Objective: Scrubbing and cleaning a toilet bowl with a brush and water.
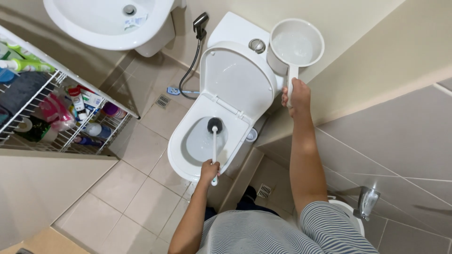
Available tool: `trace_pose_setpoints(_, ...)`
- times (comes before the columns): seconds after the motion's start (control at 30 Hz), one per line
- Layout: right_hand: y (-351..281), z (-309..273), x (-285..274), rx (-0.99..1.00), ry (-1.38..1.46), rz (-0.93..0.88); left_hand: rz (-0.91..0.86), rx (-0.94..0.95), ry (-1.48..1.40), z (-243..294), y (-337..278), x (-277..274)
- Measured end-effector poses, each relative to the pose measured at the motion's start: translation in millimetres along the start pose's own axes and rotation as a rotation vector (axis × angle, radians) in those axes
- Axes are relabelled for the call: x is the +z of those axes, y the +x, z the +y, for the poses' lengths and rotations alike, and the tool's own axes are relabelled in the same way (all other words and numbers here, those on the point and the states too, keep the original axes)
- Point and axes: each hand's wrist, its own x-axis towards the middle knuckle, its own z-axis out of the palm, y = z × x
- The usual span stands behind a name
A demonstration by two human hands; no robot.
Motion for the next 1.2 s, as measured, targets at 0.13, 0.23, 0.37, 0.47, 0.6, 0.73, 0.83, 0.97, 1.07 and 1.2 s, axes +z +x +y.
trace_pose_setpoints(0.13, 18.2, 18.5, -11.4, 0.005, 0.025, 0.005, 0.007, -0.004, -0.004, -4.2, 3.6, 4.6)
trace_pose_setpoints(0.23, 28.1, 30.0, -14.0, 0.010, 0.026, 0.018, 0.022, -0.063, -0.002, -6.0, 1.8, 5.6)
trace_pose_setpoints(0.37, 42.0, 42.1, -15.7, 0.027, -0.009, 0.007, 0.018, -0.063, -0.021, -12.6, -1.0, 4.0)
trace_pose_setpoints(0.47, 57.0, 52.7, -18.2, 0.040, -0.019, -0.008, 0.029, -0.070, -0.027, -3.7, -12.6, 0.5)
trace_pose_setpoints(0.6, 78.6, 69.9, -31.5, 0.005, -0.028, -0.098, 0.039, -0.118, -0.056, 3.9, -22.0, -1.2)
trace_pose_setpoints(0.73, 51.6, 54.5, -21.5, 0.027, -0.067, -0.137, 0.058, -0.098, -0.108, -0.3, -17.8, -0.6)
trace_pose_setpoints(0.83, 15.0, 57.0, -17.7, 0.178, 0.118, -0.036, 0.083, -0.096, -0.112, 2.9, -19.4, -0.5)
trace_pose_setpoints(0.97, -14.9, 159.3, -39.8, 0.010, 0.274, 0.201, 0.078, -0.104, -0.164, 7.4, -17.5, -0.2)
trace_pose_setpoints(1.07, -78.3, 242.4, -16.9, 0.216, -0.142, 0.044, 0.069, -0.108, -0.223, -12.4, 3.6, 3.9)
trace_pose_setpoints(1.2, -200.4, 210.7, 85.8, 0.896, -0.536, -0.410, 0.095, 0.046, -0.218, -50.7, 36.7, 8.4)
